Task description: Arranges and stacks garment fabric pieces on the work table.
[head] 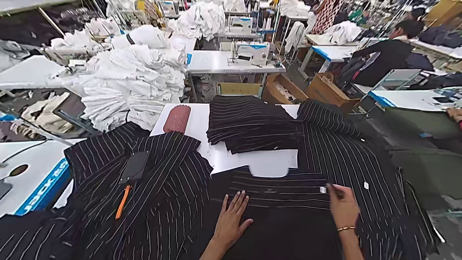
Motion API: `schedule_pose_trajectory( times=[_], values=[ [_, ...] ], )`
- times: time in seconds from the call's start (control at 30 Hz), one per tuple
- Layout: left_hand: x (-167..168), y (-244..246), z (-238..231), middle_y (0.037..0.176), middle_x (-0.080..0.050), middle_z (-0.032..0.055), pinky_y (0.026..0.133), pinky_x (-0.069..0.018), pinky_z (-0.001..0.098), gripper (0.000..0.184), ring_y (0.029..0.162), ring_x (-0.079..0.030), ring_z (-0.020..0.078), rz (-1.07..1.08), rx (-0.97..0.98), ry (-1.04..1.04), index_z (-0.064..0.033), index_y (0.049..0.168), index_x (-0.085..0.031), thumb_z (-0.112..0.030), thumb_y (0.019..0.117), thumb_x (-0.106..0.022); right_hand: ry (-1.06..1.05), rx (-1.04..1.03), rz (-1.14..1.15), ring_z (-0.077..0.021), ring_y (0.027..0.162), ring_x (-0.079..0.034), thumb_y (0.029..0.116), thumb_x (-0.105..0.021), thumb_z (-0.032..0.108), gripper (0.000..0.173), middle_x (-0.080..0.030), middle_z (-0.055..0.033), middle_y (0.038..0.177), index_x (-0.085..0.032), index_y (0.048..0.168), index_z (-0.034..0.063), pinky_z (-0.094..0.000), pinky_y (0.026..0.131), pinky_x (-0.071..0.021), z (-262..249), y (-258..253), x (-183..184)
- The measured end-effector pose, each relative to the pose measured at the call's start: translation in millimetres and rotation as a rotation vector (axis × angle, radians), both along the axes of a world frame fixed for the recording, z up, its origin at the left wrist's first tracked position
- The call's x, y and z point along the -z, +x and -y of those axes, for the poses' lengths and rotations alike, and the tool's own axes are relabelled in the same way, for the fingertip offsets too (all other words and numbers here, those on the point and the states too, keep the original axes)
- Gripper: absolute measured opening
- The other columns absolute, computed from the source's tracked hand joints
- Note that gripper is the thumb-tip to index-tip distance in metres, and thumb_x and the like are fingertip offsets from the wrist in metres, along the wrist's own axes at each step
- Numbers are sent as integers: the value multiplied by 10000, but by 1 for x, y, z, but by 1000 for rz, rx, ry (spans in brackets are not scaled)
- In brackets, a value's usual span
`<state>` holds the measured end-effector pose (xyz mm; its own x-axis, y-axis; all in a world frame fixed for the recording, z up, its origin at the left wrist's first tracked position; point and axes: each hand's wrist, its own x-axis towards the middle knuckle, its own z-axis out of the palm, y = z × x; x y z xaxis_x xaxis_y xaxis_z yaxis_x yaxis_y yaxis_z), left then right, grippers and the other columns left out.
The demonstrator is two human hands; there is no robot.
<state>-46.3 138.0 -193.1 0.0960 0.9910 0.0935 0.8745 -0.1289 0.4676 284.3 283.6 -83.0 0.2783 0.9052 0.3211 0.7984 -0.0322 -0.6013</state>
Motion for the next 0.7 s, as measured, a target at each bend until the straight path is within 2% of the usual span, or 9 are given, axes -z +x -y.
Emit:
schedule_pose_trajectory(
  times=[0.07,0.13,0.2,0.27,0.37,0.43,0.5,0.6,0.7],
  values=[
    [-1,-1,2,1600,-446,81,1168,-217,717,681,1473,-426,323,-18,-80,16,-153,1510,-526,-591,989,-502,64,139,37,-498,1050,-610,951,-671,45,276,-612,-367,1133,-628,1169,-120,-586,957,-477,1,32,0],
    [-4,-8,-11,1601,-435,122,1152,-196,754,683,1464,-425,375,-6,-140,-7,-165,1519,-516,-590,984,-512,103,75,112,-538,1160,-567,955,-655,58,295,-589,-388,1216,-638,1195,-112,-597,1034,-437,3,28,1],
    [-7,-17,-30,1616,-408,137,1153,-163,765,702,1480,-391,395,-2,-176,-27,-184,1531,-500,-610,974,-520,81,-172,168,-512,1198,-586,976,-603,74,235,-654,-327,1185,-696,1133,-74,-621,1085,-415,11,-11,12],
    [-6,-27,-53,1626,-389,141,1163,-132,761,712,1506,-345,394,-6,-217,-29,-189,1534,-497,-628,972,-505,32,-505,156,-400,1165,-645,986,-565,83,221,-712,-208,1141,-755,1065,2,-565,1043,-482,35,-67,40],
    [-7,-46,-85,1630,-371,164,1174,-92,750,705,1514,-323,405,-12,-341,-51,-169,1541,-483,-602,986,-501,-28,-972,182,-303,1267,-638,983,-554,117,282,-711,-75,1296,-778,1154,139,-540,1063,-497,74,-131,82],
    [-11,-55,-95,1643,-345,167,1191,-65,726,691,1530,-293,391,-12,-440,-81,-132,1554,-454,-556,1010,-499,-91,-1051,316,-292,1388,-544,1025,-509,227,376,-586,-52,1490,-689,1355,208,-579,1122,-423,76,-155,93],
    [-17,-53,-93,1630,-361,188,1189,-81,728,671,1524,-307,390,1,-478,-46,-42,1542,-443,-474,1031,-505,-180,-1047,426,-288,1466,-449,1060,-434,328,452,-467,-56,1593,-580,1477,235,-611,1168,-344,56,-172,92],
    [-18,-26,-72,1545,-492,182,1160,-198,750,537,1461,-427,382,79,-355,88,-5,1466,-535,-333,1044,-490,-376,-1071,483,-258,1557,-273,1071,-385,414,527,-307,-41,1681,-452,1568,248,-606,1238,-184,16,-189,82],
    [-2,-3,-52,1584,-469,79,1170,-214,717,530,1476,-424,304,54,-284,58,-65,1508,-508,-307,1052,-386,-385,-1090,524,-245,1570,-237,1050,-407,423,594,-263,-31,1699,-380,1603,209,-605,1243,-149,-10,-202,86]
  ],
)
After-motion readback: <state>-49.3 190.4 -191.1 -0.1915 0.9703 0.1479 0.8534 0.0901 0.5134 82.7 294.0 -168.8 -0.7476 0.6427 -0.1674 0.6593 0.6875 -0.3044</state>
